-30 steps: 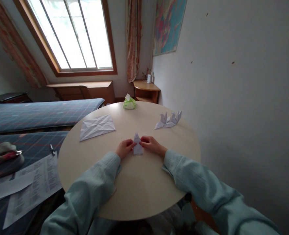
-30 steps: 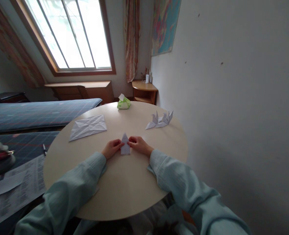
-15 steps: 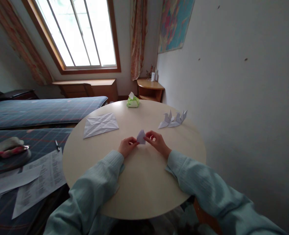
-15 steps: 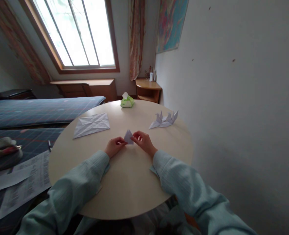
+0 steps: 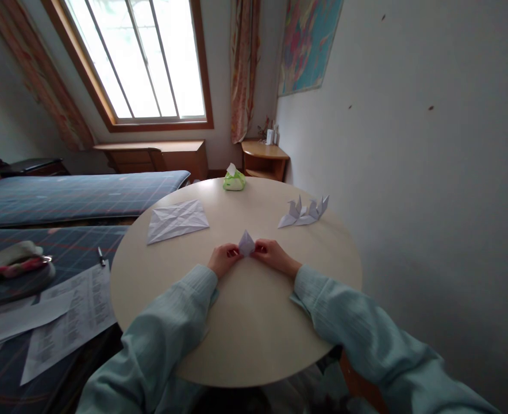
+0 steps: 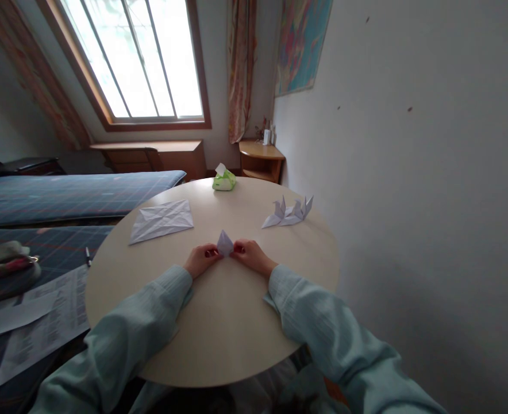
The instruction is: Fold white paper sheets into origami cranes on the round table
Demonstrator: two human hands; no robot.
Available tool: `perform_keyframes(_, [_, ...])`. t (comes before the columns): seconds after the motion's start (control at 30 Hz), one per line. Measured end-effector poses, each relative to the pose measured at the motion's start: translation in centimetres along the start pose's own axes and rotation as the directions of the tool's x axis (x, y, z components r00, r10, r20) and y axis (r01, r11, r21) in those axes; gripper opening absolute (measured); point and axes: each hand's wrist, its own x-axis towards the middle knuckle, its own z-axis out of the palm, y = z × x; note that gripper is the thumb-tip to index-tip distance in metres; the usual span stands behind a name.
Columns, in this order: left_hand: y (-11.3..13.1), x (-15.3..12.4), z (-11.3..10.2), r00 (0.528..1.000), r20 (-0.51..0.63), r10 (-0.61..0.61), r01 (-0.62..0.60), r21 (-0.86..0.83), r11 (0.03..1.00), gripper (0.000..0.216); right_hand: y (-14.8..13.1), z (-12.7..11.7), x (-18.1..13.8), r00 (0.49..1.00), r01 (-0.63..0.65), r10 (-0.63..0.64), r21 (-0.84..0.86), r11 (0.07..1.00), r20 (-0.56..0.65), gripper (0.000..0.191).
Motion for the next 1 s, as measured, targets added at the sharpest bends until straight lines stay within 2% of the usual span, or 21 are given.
perform_keyframes(0.23, [-0.2,0.1,0.0,0.998,0.031,0.049,-0.051,0.062,0.997,0.014,-0.7,-0.2,-0.2,1.0,-0.019,0.019,0.06,0.998,0.0,0.012])
perform_keyframes(0.43, [-0.5,0.1,0.1,0.996,0.046,0.08,-0.085,0.114,0.99,0.015,-1.2,-0.2,-0.4,0.991,-0.007,0.035,0.206,0.978,-0.132,0.031])
perform_keyframes(0.53, [-0.3,-0.2,0.1,0.991,0.085,0.099,-0.107,0.096,0.99,0.016,-0.9,0.0,-0.3,0.996,-0.034,0.059,0.317,0.948,-0.07,0.036])
perform_keyframes(0.63, [-0.1,-0.3,0.1,0.983,0.13,0.131,-0.14,0.061,0.988,0.016,-0.3,0.2,-0.2,0.997,-0.082,0.075,0.325,0.942,0.034,0.028])
perform_keyframes(0.7, [-0.2,-0.2,0.1,0.985,0.124,0.119,-0.118,-0.019,0.993,0.023,-0.1,0.2,-0.1,0.994,-0.101,0.083,0.296,0.95,0.074,0.026])
perform_keyframes(0.83, [-0.6,0.4,-0.2,0.999,0.027,0.027,-0.016,-0.346,0.938,0.045,0.0,0.1,-0.2,0.986,-0.136,0.093,0.339,0.931,0.141,0.029])
perform_keyframes(1.0, [-0.8,0.7,-0.7,0.998,-0.063,-0.004,-0.029,-0.521,0.853,0.037,-0.6,0.1,-0.3,0.973,-0.179,0.089,0.45,0.875,0.214,0.031])
